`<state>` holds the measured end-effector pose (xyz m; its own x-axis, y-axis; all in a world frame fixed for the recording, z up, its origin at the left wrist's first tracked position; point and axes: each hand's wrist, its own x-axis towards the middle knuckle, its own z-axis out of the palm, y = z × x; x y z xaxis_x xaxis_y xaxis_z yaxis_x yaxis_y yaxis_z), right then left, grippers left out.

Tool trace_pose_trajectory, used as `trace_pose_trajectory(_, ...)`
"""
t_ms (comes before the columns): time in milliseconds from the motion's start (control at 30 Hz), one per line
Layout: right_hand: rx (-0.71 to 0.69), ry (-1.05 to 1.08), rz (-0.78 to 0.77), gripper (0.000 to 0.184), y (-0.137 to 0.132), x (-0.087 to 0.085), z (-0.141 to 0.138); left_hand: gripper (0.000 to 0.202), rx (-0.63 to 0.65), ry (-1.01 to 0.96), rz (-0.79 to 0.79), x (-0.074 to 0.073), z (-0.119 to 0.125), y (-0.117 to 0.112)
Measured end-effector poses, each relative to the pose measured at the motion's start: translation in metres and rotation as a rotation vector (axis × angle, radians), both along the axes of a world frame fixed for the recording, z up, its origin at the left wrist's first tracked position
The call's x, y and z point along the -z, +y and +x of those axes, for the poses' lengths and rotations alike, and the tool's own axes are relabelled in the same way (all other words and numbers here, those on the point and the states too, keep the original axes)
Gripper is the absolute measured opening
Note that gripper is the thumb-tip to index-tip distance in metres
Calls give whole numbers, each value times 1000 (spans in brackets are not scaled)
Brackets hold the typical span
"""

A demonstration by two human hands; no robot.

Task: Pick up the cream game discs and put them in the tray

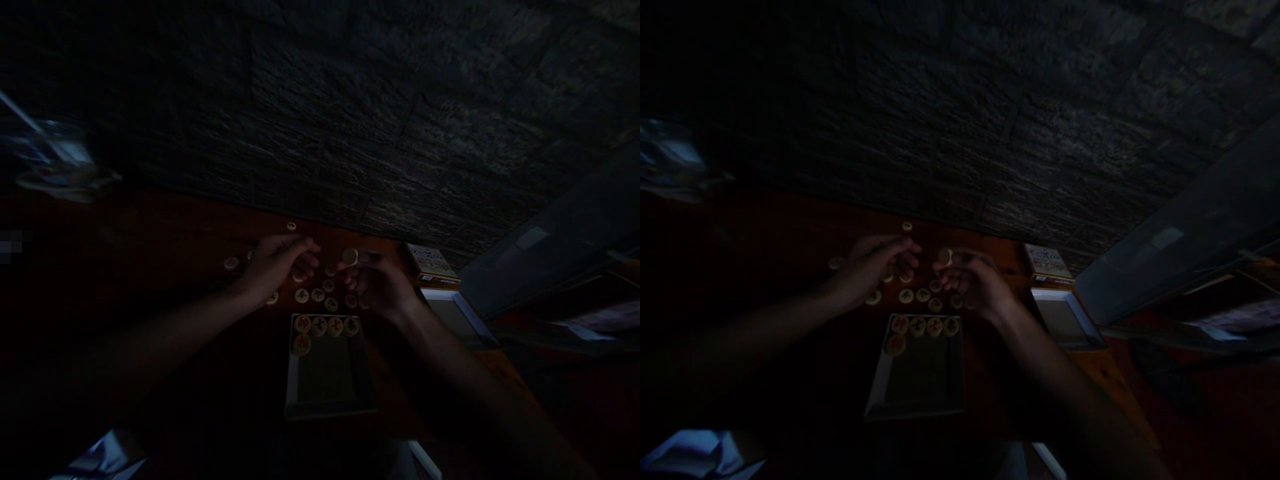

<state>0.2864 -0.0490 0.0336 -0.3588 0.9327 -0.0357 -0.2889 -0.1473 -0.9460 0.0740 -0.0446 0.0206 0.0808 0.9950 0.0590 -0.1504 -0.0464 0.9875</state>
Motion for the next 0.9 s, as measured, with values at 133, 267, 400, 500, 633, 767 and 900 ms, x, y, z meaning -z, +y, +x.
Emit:
trace_pose_trajectory(133, 1, -12, 29, 21, -2, -3, 1, 25, 3, 34, -6, -4, 0, -2)
trace_pose_trajectory(267, -14, -40, 64, 23, 0, -2, 3, 25, -18, 70, -19, -7, 1, -3)
trace_pose_trajectory(400, 36, -246, 274, 25, -3, 1, 2, 24, -33, 94, -31, -8, 1, -3)
trace_pose_trajectory(500, 74, -537, 589, 25, -11, -1, 0, 23, -30, 84, -24, -7, 1, -1)
trace_pose_trajectory(633, 41, -818, 906, 29, -23, -12, 1, 23, -31, 79, -8, -5, 0, 1)
trace_pose_trajectory(767, -39, -997, 1005, 27, -35, -29, 3, 23, -33, 73, -5, -4, -1, 2)
trace_pose_trajectory(900, -82, -1077, 996, 26, -51, -39, 7, 24, -29, 71, -5, -5, -1, 3)
